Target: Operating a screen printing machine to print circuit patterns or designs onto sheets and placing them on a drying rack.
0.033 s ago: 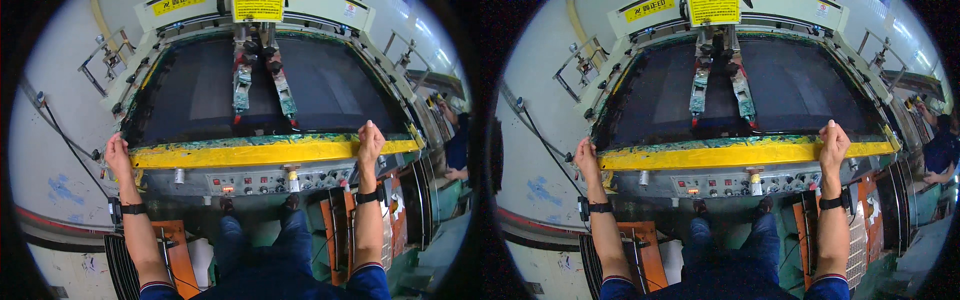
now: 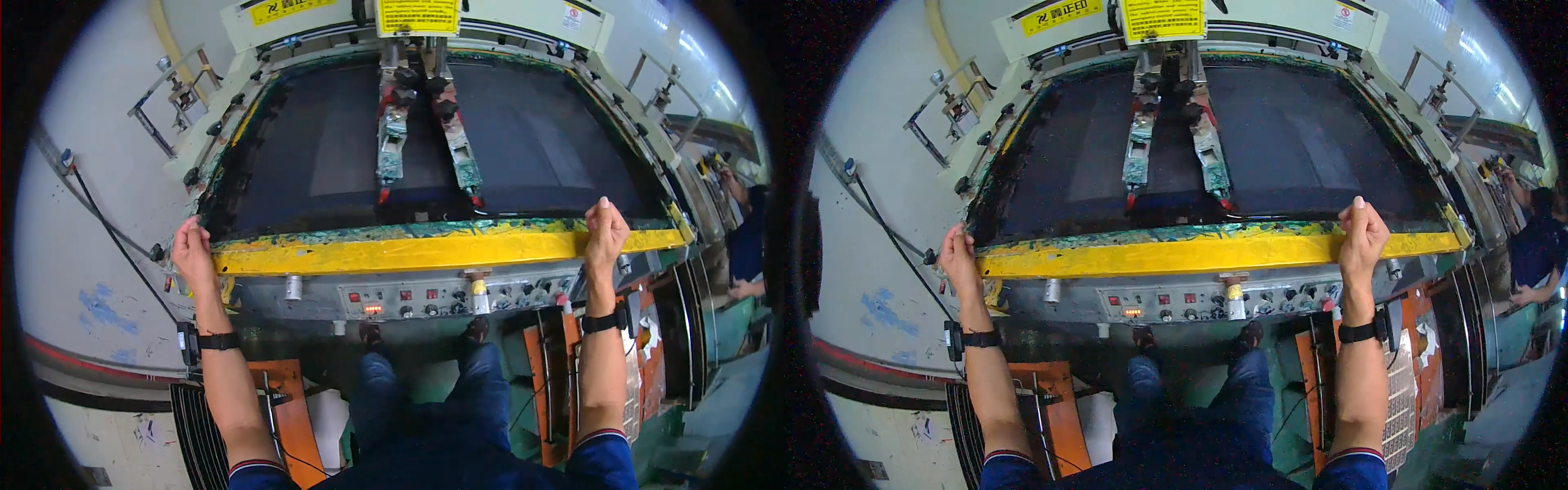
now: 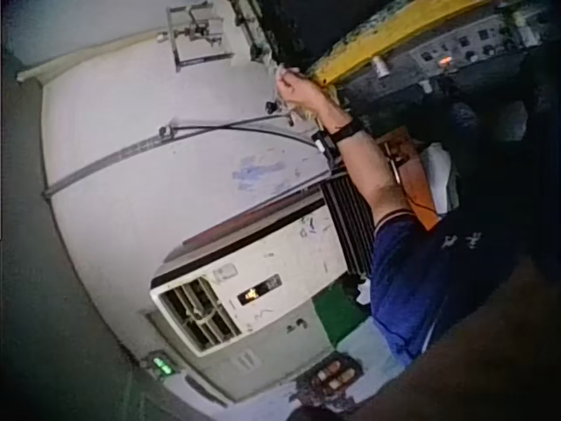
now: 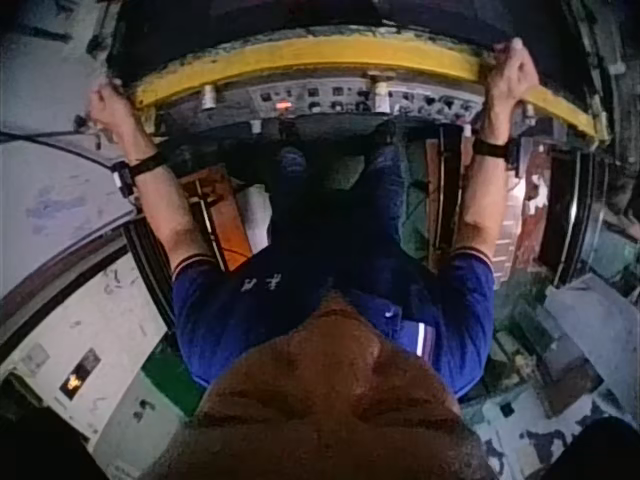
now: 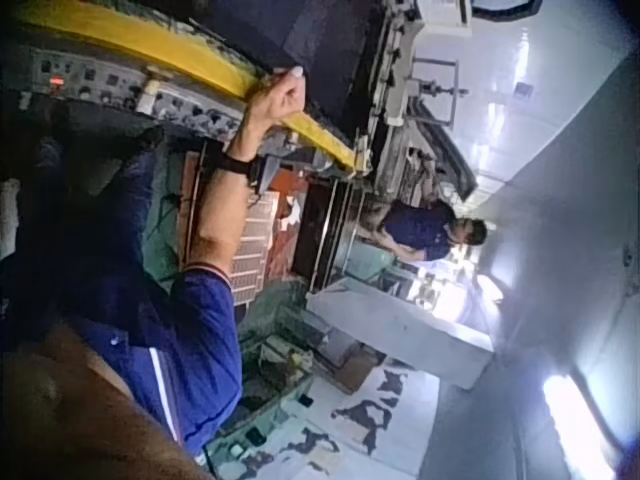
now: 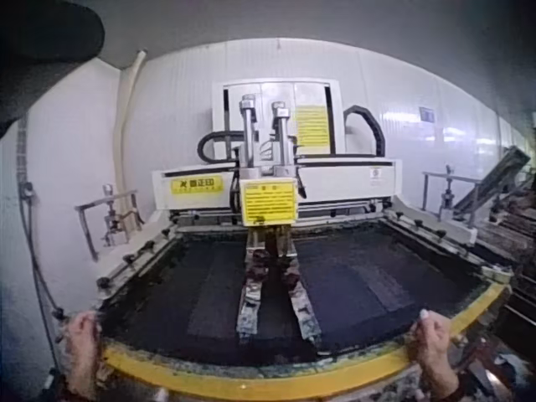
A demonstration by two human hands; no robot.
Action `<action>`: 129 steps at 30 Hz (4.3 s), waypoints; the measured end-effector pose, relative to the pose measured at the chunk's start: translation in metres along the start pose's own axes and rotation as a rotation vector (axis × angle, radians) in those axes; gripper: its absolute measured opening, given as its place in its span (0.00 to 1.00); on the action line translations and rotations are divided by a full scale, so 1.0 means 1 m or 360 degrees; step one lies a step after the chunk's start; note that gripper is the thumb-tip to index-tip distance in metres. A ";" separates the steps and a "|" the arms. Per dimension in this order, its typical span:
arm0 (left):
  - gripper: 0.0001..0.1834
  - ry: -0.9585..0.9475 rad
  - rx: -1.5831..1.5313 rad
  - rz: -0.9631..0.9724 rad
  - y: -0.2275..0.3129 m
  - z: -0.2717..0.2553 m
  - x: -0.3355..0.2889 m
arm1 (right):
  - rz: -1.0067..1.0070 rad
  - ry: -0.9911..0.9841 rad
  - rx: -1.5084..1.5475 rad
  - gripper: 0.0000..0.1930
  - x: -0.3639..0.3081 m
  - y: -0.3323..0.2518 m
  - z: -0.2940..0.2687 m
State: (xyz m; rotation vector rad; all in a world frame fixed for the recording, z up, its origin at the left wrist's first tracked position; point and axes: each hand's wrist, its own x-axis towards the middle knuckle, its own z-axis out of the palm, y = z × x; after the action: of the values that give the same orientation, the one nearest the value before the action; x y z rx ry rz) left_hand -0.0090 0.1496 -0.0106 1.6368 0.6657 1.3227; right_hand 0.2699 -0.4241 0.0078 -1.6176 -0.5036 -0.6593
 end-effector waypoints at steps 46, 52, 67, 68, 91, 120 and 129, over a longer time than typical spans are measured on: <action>0.11 0.0026 -0.0016 0.0037 0.007 -0.001 -0.005 | 0.0106 -0.0054 -0.0072 0.20 -0.002 -0.001 -0.004; 0.11 0.0038 0.0019 0.0054 0.009 -0.001 -0.007 | 0.0101 -0.0054 -0.0128 0.19 -0.003 -0.001 -0.002; 0.11 0.0045 -0.0065 0.0030 0.014 0.001 -0.009 | 0.0049 -0.0067 -0.0067 0.20 -0.002 0.001 -0.002; 0.11 0.0047 -0.0061 0.0028 0.015 0.001 -0.009 | 0.0067 -0.0061 -0.0078 0.20 -0.002 0.001 -0.002; 0.10 0.0063 -0.0075 0.0002 0.010 -0.001 -0.005 | 0.0095 -0.0072 -0.0079 0.20 -0.003 -0.002 -0.002; 0.10 0.0040 -0.0051 0.0047 0.014 0.000 -0.009 | 0.0021 -0.0078 -0.0113 0.19 -0.005 -0.003 -0.002; 0.10 0.0035 0.0004 0.0038 0.013 0.000 -0.007 | -0.0017 -0.0127 -0.0110 0.18 -0.012 -0.010 -0.002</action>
State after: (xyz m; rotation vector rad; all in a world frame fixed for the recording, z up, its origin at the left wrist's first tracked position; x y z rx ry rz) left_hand -0.0130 0.1378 -0.0024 1.6386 0.6631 1.3593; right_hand 0.2546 -0.4242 0.0075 -1.7127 -0.5529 -0.6276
